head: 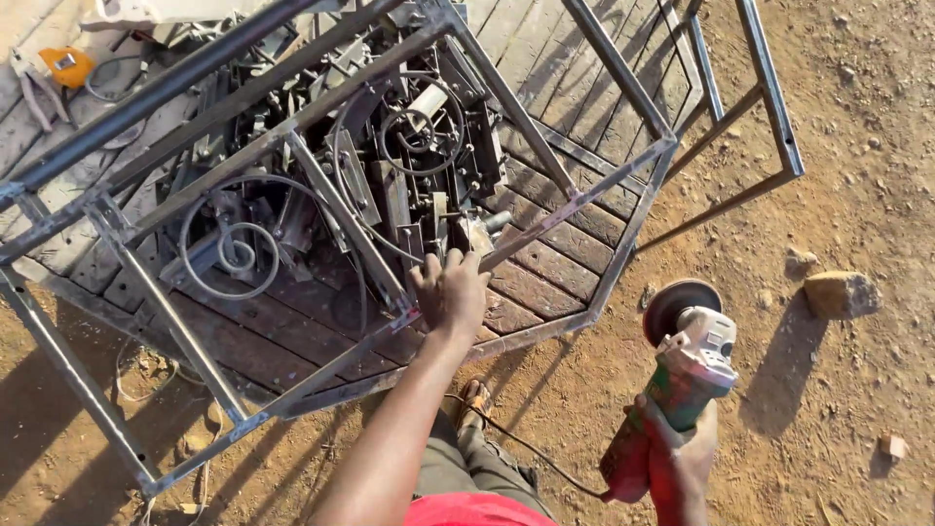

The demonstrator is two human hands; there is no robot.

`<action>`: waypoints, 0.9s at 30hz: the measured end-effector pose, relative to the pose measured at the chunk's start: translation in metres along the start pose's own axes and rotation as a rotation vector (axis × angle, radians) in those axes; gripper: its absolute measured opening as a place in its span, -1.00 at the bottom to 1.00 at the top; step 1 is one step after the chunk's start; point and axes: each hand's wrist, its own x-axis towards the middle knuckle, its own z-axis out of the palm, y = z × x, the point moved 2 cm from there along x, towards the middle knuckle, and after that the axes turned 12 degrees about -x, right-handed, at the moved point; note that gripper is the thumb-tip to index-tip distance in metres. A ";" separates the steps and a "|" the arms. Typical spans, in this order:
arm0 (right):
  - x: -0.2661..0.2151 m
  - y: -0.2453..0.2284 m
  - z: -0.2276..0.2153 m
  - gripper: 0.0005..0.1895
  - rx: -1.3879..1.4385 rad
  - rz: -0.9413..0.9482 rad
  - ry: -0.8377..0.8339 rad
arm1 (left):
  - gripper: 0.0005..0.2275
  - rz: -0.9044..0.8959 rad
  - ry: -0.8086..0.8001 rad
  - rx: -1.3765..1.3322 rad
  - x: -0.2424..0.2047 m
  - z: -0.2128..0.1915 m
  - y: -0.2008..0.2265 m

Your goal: Grinding welds and edges on a metal frame using an angle grinder in an outdoor workshop

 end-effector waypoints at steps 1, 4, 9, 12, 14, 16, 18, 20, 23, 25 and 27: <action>-0.002 0.004 0.005 -0.44 0.064 0.021 -0.002 | -0.68 0.007 0.025 0.028 0.002 -0.002 -0.003; -0.013 0.020 0.017 -0.45 0.188 0.102 -0.053 | -0.62 0.521 0.264 0.411 0.029 -0.001 -0.072; -0.018 0.030 0.034 -0.39 0.155 0.154 -0.100 | -0.45 0.421 0.682 0.217 0.052 -0.089 -0.146; -0.019 0.020 0.047 -0.40 0.164 0.159 -0.111 | -0.57 0.067 0.420 -0.058 0.098 -0.113 -0.177; -0.024 0.007 0.050 -0.42 0.165 0.163 -0.105 | -0.55 -0.023 0.200 -0.193 0.100 -0.122 -0.167; -0.030 -0.010 0.050 -0.42 0.188 0.203 -0.084 | -0.49 -0.084 0.199 -0.030 0.078 -0.133 -0.129; -0.029 -0.004 0.050 -0.42 0.193 0.181 -0.031 | -0.47 -0.067 0.209 0.036 0.075 -0.153 -0.116; -0.027 0.000 0.047 -0.42 0.198 0.153 0.018 | -0.45 -0.048 0.225 0.098 0.072 -0.170 -0.109; -0.029 -0.003 0.040 -0.36 0.308 0.041 0.045 | -0.41 -0.013 0.260 0.114 0.070 -0.197 -0.102; -0.031 -0.008 0.036 -0.45 0.350 -0.094 0.104 | -0.40 0.054 0.267 0.168 0.073 -0.215 -0.093; -0.012 0.016 0.023 -0.51 0.331 -0.121 0.129 | -0.42 0.123 0.269 0.216 0.080 -0.232 -0.072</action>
